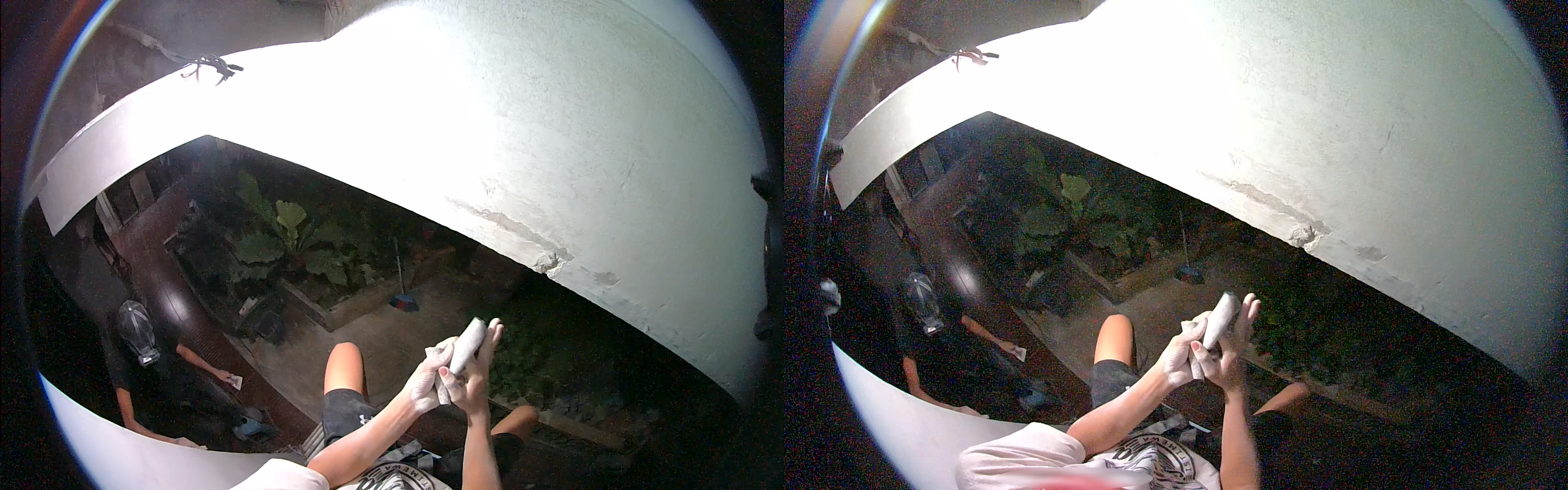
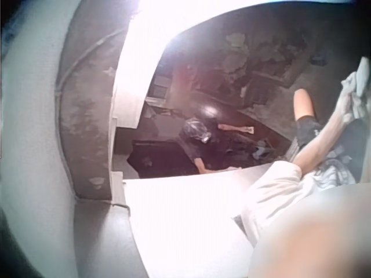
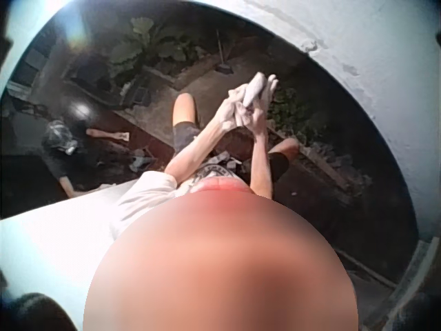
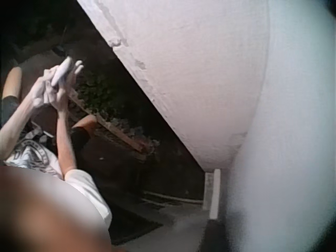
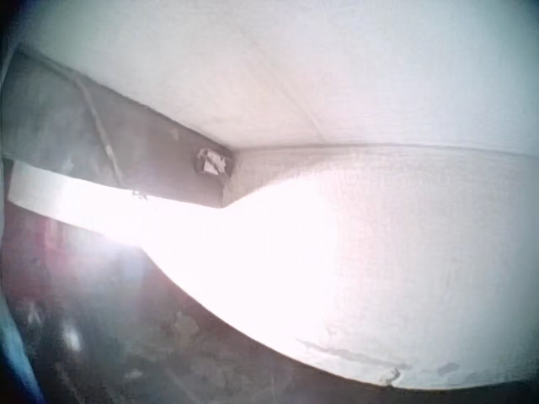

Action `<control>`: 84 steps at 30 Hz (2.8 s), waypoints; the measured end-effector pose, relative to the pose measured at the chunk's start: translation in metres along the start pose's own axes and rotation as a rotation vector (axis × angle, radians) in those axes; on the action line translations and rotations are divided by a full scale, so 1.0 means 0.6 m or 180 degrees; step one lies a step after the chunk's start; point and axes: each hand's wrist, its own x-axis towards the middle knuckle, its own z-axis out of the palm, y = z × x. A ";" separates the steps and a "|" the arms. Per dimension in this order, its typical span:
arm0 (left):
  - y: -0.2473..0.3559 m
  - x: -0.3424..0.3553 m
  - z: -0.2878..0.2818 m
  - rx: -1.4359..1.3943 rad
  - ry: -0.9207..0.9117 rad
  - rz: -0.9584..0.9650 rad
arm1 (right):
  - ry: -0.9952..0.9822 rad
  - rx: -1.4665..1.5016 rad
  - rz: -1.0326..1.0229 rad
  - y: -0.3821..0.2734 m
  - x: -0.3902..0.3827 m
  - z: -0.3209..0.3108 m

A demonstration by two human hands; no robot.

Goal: The person smooths a white wall surface using a small rectangular tool held in the right hand while occasionally holding a cylindrical object in the left hand. The person repeatedly rubs the tool along the wall to flatten or even the surface.

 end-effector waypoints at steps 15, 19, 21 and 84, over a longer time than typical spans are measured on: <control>0.027 -0.038 0.006 0.1031 0.0208 0.0046 | 0.1133 -0.2914 -0.1958 -0.071 0.368 -0.112; 0.027 -0.041 -0.003 0.1011 0.0168 0.0234 | 0.0241 -0.1357 -0.2743 -0.077 0.547 -0.115; 0.026 -0.041 -0.005 0.1071 0.0286 0.0180 | -0.0307 -0.2309 -0.2846 -0.074 0.581 -0.063; 0.111 0.041 -0.162 -0.0228 0.0124 -0.0812 | 0.0884 -0.3575 -0.1788 0.108 0.509 -0.188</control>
